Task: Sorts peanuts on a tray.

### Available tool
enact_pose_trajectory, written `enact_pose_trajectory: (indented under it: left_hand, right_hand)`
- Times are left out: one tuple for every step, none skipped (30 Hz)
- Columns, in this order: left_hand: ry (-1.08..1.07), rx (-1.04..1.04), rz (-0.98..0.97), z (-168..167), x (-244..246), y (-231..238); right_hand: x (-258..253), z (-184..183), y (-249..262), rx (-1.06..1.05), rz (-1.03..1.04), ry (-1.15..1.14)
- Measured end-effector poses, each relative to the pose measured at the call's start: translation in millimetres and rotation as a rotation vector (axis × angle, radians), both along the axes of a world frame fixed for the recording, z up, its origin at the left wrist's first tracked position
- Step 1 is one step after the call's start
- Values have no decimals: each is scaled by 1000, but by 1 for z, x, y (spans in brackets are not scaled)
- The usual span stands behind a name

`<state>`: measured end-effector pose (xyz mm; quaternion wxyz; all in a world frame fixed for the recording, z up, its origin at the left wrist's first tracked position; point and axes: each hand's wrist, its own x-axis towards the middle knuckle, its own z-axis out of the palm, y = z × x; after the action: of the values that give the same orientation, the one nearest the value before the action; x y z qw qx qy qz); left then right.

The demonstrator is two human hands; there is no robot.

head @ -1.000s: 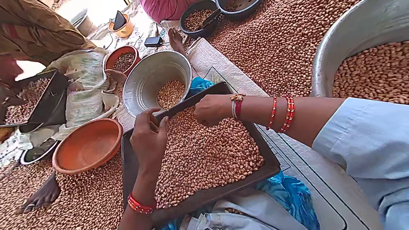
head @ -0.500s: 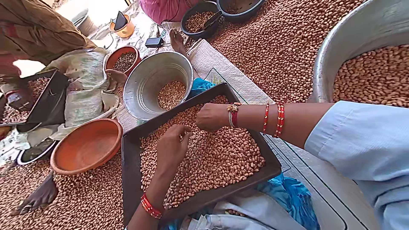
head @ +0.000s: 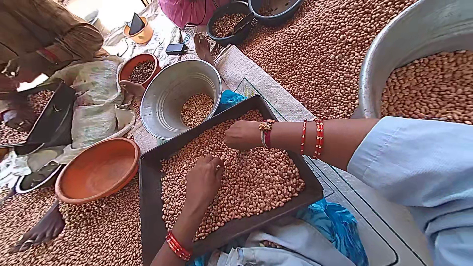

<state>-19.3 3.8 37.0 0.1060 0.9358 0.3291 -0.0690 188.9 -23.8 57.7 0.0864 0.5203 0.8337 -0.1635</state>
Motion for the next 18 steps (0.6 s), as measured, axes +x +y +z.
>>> enact_pose_trajectory:
  left_hand:
    - [-3,-8,10,2,-1,3]
    - [-55,4,33,6,-4,8]
    - [-169,58,67,10,-8,15]
    - [-296,145,113,17,-13,22]
    - [-411,236,164,24,-16,30]
    - [-492,285,207,30,-18,36]
    - [-542,284,212,36,-19,36]
    - [-558,233,169,39,-18,31]
    - [-546,154,88,39,-15,21]
    - [-520,70,-4,35,-10,8]
    - [-488,0,-90,28,-4,-5]
    - [-458,-38,-162,19,2,-17]
    - [-427,-46,-214,11,8,-28]
    - [-406,-39,-251,4,13,-37]
    - [-388,-20,-276,-1,18,-43]
    - [-363,0,-291,-5,22,-47]
    - [-337,18,-303,-8,25,-50]
    - [-315,29,-310,-11,28,-51]
  right_hand:
    - [-1,1,1,4,3,-4]
    - [-1,1,1,9,7,-8]
    - [0,1,2,16,10,-8]
    - [0,-1,1,25,8,-1]
    - [-1,-2,-1,34,3,6]
    - [-1,-3,-2,40,-3,7]
    - [-2,-3,-2,46,-2,5]
    - [-2,-2,-2,49,2,3]
    - [-1,-3,-1,52,8,3]
    - [-1,-3,0,58,14,6]
    - [-1,-4,1,58,13,17]
    - [-1,-3,2,45,5,29]
    - [-1,-2,2,31,-3,33]
    - [-1,-1,0,15,-13,36]
    - [-1,1,-1,0,-23,31]
    - [-1,3,-2,-14,-31,19]
    - [0,5,-2,-27,-37,10]
    - [1,5,-1,-38,-40,3]
